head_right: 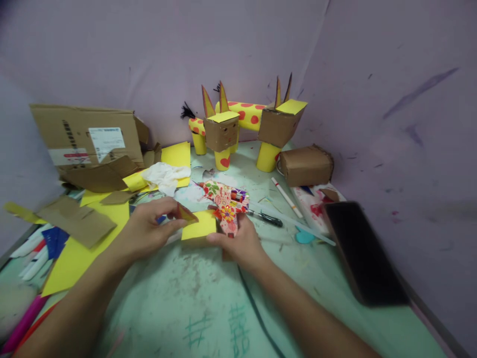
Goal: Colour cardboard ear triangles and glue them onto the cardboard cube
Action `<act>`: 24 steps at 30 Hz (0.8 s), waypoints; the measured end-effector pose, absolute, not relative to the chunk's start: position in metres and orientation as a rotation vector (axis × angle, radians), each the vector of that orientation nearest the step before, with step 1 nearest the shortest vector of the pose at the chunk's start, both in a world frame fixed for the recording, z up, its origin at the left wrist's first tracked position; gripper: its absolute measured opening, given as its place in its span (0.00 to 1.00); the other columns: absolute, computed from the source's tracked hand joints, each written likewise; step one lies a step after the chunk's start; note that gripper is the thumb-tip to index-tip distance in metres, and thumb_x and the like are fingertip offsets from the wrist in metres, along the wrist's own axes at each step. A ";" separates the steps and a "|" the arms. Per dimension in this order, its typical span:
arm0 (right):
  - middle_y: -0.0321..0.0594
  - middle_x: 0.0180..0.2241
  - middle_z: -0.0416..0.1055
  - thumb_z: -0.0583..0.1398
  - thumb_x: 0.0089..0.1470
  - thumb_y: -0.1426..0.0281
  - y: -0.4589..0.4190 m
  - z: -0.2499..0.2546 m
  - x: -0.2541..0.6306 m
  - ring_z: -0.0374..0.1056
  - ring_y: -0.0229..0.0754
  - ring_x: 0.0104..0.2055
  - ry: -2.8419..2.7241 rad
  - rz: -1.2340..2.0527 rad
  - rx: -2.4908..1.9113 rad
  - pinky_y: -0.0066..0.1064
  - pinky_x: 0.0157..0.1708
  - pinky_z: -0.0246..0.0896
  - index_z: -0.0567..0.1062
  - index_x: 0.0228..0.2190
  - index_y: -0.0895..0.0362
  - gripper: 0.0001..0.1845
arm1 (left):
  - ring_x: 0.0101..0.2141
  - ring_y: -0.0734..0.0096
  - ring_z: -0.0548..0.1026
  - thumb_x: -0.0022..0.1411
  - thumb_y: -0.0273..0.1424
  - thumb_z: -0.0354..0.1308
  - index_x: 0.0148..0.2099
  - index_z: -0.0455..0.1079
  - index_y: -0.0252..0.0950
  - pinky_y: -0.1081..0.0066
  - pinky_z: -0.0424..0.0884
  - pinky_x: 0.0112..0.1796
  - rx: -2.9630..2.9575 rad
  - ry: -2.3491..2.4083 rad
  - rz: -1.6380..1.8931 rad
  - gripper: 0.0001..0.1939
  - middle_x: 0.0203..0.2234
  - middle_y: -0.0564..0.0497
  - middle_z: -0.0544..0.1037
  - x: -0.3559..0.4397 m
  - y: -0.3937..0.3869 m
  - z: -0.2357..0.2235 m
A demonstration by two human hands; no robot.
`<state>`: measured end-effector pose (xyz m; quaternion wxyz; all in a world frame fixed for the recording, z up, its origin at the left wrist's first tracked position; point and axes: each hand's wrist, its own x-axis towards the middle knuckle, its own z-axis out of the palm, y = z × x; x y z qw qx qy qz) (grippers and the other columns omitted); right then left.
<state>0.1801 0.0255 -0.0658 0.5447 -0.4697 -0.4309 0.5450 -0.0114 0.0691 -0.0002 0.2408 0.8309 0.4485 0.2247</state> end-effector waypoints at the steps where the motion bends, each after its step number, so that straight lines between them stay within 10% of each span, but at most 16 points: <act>1: 0.41 0.43 0.77 0.70 0.34 0.70 0.026 -0.067 0.180 0.72 0.51 0.46 -1.026 1.293 -1.116 0.41 0.46 0.66 0.74 0.40 0.53 0.26 | 0.32 0.69 0.72 0.55 0.26 0.57 0.32 0.74 0.37 0.69 0.64 0.35 2.267 1.232 0.619 0.04 0.29 0.52 0.77 -0.011 0.069 0.000; 24: 0.43 0.45 0.76 0.70 0.33 0.69 0.026 -0.067 0.180 0.71 0.51 0.47 -1.043 1.296 -1.116 0.41 0.47 0.66 0.72 0.41 0.54 0.29 | 0.33 0.73 0.71 0.54 0.25 0.59 0.32 0.73 0.36 0.70 0.65 0.36 2.290 1.138 0.726 0.03 0.29 0.54 0.75 -0.011 0.064 0.011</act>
